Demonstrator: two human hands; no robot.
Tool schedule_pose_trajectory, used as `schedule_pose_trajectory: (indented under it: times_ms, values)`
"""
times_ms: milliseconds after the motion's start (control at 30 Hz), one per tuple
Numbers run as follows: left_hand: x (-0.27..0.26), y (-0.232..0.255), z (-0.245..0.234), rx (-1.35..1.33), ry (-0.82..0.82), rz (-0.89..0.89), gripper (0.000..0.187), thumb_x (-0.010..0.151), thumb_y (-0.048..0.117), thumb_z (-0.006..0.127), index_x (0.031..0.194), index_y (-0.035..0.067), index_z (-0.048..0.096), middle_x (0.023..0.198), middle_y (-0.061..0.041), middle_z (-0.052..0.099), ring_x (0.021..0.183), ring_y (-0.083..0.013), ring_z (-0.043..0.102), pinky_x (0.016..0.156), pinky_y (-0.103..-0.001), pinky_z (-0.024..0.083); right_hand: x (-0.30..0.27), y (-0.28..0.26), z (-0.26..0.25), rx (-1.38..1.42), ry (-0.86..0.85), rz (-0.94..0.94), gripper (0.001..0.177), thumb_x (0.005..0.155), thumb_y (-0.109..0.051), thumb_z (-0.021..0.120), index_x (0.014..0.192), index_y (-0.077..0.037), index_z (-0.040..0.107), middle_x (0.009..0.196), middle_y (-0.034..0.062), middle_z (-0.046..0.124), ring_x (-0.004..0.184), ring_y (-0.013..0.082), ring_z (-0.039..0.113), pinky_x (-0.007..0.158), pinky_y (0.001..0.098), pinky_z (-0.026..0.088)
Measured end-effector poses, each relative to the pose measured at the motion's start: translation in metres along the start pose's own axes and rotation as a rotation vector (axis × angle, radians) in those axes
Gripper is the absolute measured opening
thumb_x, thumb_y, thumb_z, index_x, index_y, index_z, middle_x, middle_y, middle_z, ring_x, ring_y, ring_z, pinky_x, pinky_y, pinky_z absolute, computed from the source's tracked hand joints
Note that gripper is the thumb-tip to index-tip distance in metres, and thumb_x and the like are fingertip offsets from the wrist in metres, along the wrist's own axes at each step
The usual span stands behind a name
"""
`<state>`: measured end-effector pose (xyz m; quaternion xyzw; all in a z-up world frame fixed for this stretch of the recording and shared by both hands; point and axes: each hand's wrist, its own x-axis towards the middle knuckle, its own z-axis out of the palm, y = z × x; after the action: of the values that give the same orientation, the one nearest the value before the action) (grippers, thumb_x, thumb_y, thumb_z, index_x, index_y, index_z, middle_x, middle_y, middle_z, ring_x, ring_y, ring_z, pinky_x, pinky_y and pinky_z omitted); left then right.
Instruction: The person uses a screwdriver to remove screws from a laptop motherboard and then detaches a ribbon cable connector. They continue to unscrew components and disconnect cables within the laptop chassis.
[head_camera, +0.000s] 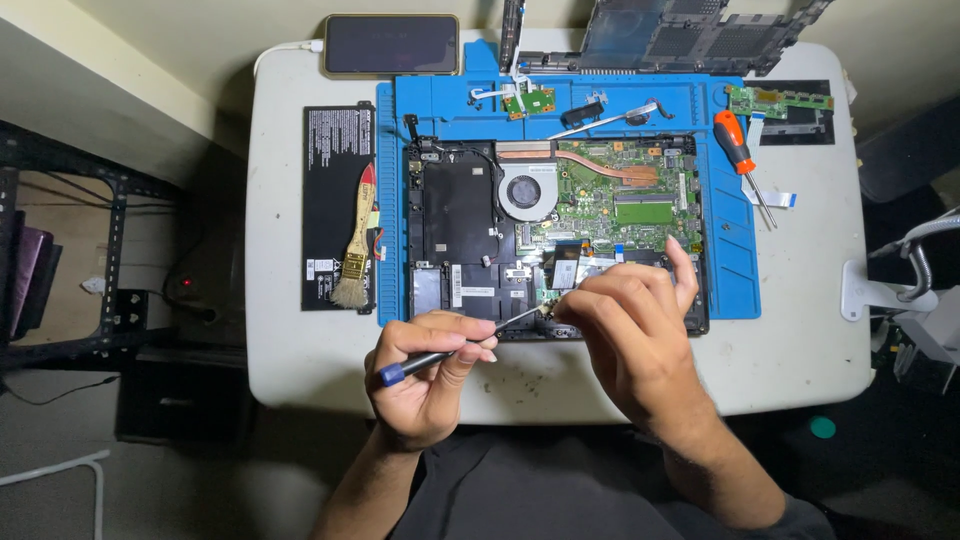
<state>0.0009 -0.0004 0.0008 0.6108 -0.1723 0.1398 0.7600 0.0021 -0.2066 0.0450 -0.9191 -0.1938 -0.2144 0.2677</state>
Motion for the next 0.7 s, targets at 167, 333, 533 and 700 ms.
schedule_pose_trajectory:
  times_ms: [167,333,533,700]
  values:
    - [0.002,0.0,0.002,0.035,-0.038,0.054,0.01,0.099,0.003,0.062,0.102,0.003,0.052,0.097,-0.025,0.072,0.075,-0.0276,0.076,0.072,-0.032,0.067,-0.006,0.006,0.007,-0.012,-0.01,0.019,0.006,0.102,-0.006,0.066,0.1,-0.012,0.065,0.099,0.0009,0.063,0.098,0.0223,0.059,0.122,0.0604,0.017]
    - [0.003,-0.001,0.005,0.093,-0.055,0.113,0.01,0.099,0.003,0.063,0.103,0.003,0.053,0.099,-0.023,0.073,0.077,-0.0255,0.078,0.076,-0.033,0.067,-0.008,0.003,0.011,-0.058,-0.009,0.038,0.01,0.099,-0.008,0.071,0.102,-0.01,0.062,0.102,0.003,0.062,0.097,0.0236,0.061,0.121,0.062,0.016]
    - [0.004,-0.005,0.009,0.114,-0.064,0.124,0.011,0.099,0.002,0.063,0.104,0.003,0.053,0.101,-0.023,0.074,0.077,-0.025,0.078,0.08,-0.034,0.067,-0.014,0.01,0.022,-0.098,-0.041,0.047,0.008,0.101,-0.008,0.067,0.104,-0.009,0.06,0.106,0.0053,0.06,0.102,0.0259,0.059,0.121,0.0634,0.013]
    - [0.008,-0.009,0.014,0.111,0.006,0.259,0.01,0.091,-0.006,0.07,0.086,-0.006,0.062,0.086,-0.025,0.076,0.059,-0.0287,0.071,0.054,-0.033,0.061,-0.023,0.021,0.043,-0.095,0.007,0.001,0.017,0.097,-0.001,0.064,0.11,-0.008,0.057,0.101,0.0082,0.053,0.1,0.0311,0.055,0.114,0.0729,0.017]
